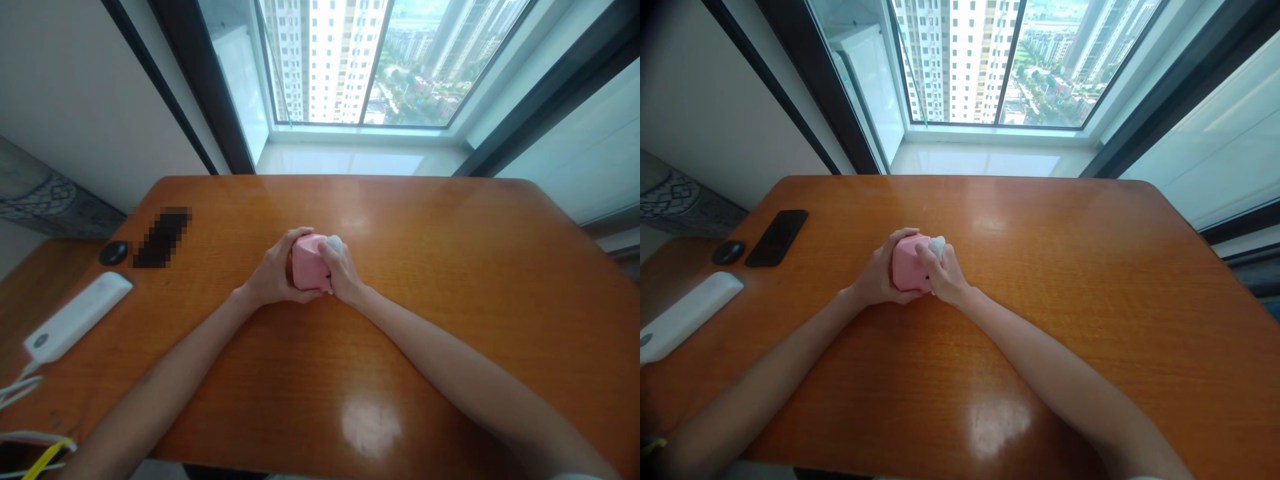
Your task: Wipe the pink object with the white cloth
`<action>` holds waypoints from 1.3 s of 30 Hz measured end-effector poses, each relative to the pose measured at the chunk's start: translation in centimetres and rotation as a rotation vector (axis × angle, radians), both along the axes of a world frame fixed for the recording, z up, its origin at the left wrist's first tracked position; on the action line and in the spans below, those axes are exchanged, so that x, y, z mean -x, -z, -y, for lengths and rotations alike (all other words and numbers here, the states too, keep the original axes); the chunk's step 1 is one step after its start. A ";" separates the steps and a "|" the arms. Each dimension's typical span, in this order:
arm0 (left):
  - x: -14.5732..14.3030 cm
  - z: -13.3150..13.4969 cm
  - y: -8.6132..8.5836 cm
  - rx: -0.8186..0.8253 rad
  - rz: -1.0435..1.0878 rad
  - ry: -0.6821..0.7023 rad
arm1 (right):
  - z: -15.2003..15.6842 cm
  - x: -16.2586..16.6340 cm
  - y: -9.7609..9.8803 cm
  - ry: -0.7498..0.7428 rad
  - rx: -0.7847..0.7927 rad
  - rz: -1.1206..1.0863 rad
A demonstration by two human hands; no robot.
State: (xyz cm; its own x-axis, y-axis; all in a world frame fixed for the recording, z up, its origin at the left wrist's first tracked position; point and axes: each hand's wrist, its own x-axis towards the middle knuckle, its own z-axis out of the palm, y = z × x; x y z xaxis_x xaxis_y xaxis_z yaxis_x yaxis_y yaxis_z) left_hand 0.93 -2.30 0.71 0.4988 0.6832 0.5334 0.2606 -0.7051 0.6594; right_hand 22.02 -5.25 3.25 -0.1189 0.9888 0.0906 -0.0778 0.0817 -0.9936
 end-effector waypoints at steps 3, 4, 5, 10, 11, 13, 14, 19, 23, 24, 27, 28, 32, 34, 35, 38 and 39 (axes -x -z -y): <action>0.1 -0.2 0.5 0.157 -0.002 0.028 | 0.1 0.0 -0.5 0.003 0.068 0.018; 0.2 -0.3 0.6 0.141 -0.005 0.034 | 0.1 0.0 -0.7 0.009 0.087 0.011; 0.4 -0.5 0.7 0.091 -0.014 0.040 | 0.1 0.0 -0.9 0.018 0.099 -0.001; 0.8 -0.8 0.6 -0.243 -0.140 0.064 | -0.1 0.0 -1.1 0.044 0.097 -0.028; 0.7 -0.7 0.5 -0.268 -0.146 0.057 | -0.1 0.0 -0.9 0.046 0.093 -0.028; 0.4 -0.4 0.2 -0.281 -0.122 0.036 | 0.0 -0.1 -0.4 0.057 0.070 -0.033; 0.3 -0.2 0.1 -0.275 -0.098 0.029 | 0.0 -0.1 0.0 0.064 0.053 -0.038; -0.1 0.1 0.3 -0.047 0.025 0.039 | 0.4 -0.2 0.7 0.033 -0.003 -0.057; 0.0 -0.2 1.1 0.193 0.020 0.037 | 0.4 0.0 0.0 0.017 0.125 -0.021; -0.1 -0.2 1.2 0.172 0.017 0.039 | 0.3 0.0 -0.1 0.025 0.147 -0.025; 0.0 -0.4 1.6 -0.034 -0.004 0.073 | -0.2 0.0 0.1 0.034 0.172 -0.049; 0.0 -0.5 1.6 -0.103 -0.027 0.081 | -0.4 -0.1 0.2 0.026 0.175 -0.059; 0.5 -0.6 1.6 -0.245 -0.166 0.025 | -0.7 -0.1 0.9 0.002 0.173 -0.077; 0.6 -0.5 1.3 -0.256 -0.167 0.007 | -0.6 0.0 1.1 0.028 0.161 -0.056; 0.6 -0.4 1.2 -0.249 -0.142 0.008 | -0.5 0.0 1.2 0.046 0.139 -0.046; 0.3 -0.1 0.8 -0.151 -0.035 0.027 | -0.1 0.0 1.3 0.085 0.027 -0.045; 0.3 0.0 0.7 -0.081 -0.011 0.034 | 0.0 0.0 1.3 0.082 -0.003 -0.045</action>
State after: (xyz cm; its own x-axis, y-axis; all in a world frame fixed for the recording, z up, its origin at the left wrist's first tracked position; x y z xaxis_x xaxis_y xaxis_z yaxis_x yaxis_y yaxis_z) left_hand 0.67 -2.31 -0.04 0.5275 0.6205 0.5803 0.2426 -0.7646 0.5971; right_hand 22.00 -5.21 1.90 -0.0330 0.9948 0.0966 -0.1149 0.0923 -0.9891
